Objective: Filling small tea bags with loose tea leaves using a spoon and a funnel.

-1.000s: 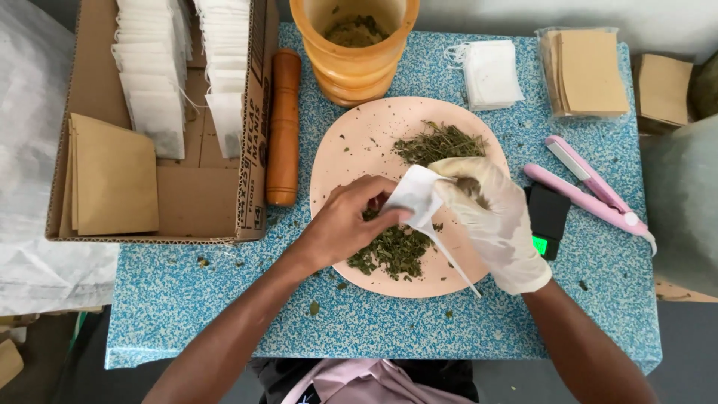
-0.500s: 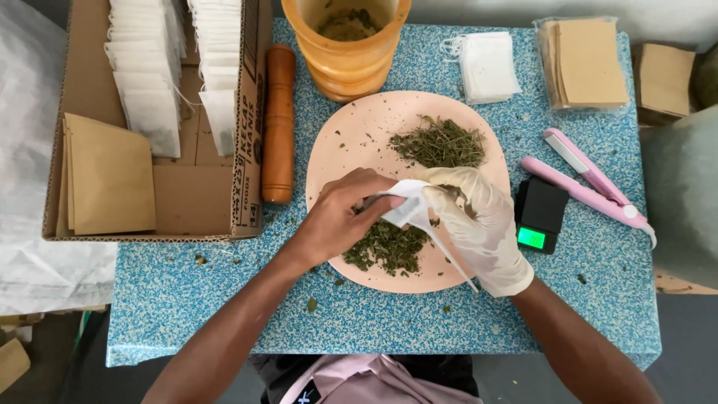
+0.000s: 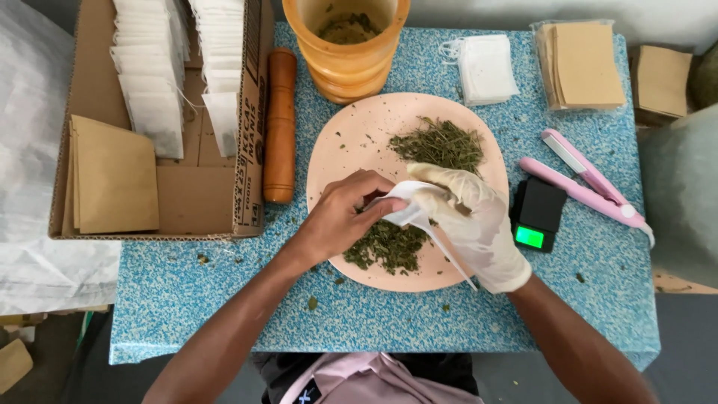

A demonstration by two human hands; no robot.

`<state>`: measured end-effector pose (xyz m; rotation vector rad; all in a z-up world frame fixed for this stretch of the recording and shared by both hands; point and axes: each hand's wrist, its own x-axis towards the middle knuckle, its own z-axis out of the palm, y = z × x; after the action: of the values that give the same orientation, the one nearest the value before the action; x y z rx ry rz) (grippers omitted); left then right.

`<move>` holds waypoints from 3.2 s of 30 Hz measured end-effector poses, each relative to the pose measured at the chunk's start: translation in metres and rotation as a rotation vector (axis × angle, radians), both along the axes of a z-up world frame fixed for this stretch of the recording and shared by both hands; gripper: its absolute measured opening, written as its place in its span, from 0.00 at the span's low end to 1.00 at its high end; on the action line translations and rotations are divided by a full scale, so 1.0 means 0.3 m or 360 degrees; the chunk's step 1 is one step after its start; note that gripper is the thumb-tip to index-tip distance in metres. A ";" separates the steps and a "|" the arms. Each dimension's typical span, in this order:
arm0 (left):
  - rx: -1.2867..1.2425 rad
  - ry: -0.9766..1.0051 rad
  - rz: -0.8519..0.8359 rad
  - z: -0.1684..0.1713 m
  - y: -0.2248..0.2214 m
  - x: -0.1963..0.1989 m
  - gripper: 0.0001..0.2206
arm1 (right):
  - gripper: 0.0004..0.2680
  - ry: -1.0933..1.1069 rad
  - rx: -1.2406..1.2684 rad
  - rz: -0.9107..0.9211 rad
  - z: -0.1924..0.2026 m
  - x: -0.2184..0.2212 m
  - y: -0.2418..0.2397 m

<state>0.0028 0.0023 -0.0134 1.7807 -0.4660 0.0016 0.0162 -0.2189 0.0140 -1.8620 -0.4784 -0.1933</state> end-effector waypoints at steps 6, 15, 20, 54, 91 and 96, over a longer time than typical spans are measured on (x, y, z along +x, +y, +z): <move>-0.0023 0.0134 -0.0047 0.024 -0.010 -0.035 0.07 | 0.05 0.0010 0.0099 -0.0099 -0.057 0.020 -0.045; 0.0033 0.0014 -0.0107 0.043 0.017 -0.016 0.06 | 0.08 0.0267 0.0158 -0.0471 0.054 -0.056 -0.140; 0.0111 -0.0025 -0.0081 0.032 0.022 -0.024 0.10 | 0.08 0.0483 -0.0119 -0.0635 0.105 -0.035 -0.383; 0.0631 -0.0667 0.0176 -0.027 -0.021 -0.014 0.13 | 0.06 -0.0119 -0.0421 -0.1061 -0.220 -0.046 -0.580; 0.0117 -0.0198 0.0195 0.272 0.032 -0.020 0.09 | 0.14 0.0024 -0.0532 0.0200 0.388 0.048 -0.055; 0.0323 -0.0425 0.0228 0.275 0.062 -0.016 0.09 | 0.04 0.0118 -0.1109 0.0393 0.515 0.107 0.084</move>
<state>-0.0020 0.0209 0.0691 2.0211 -0.5432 0.3051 0.0484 -0.1938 0.1686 -2.4451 -0.7863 0.2414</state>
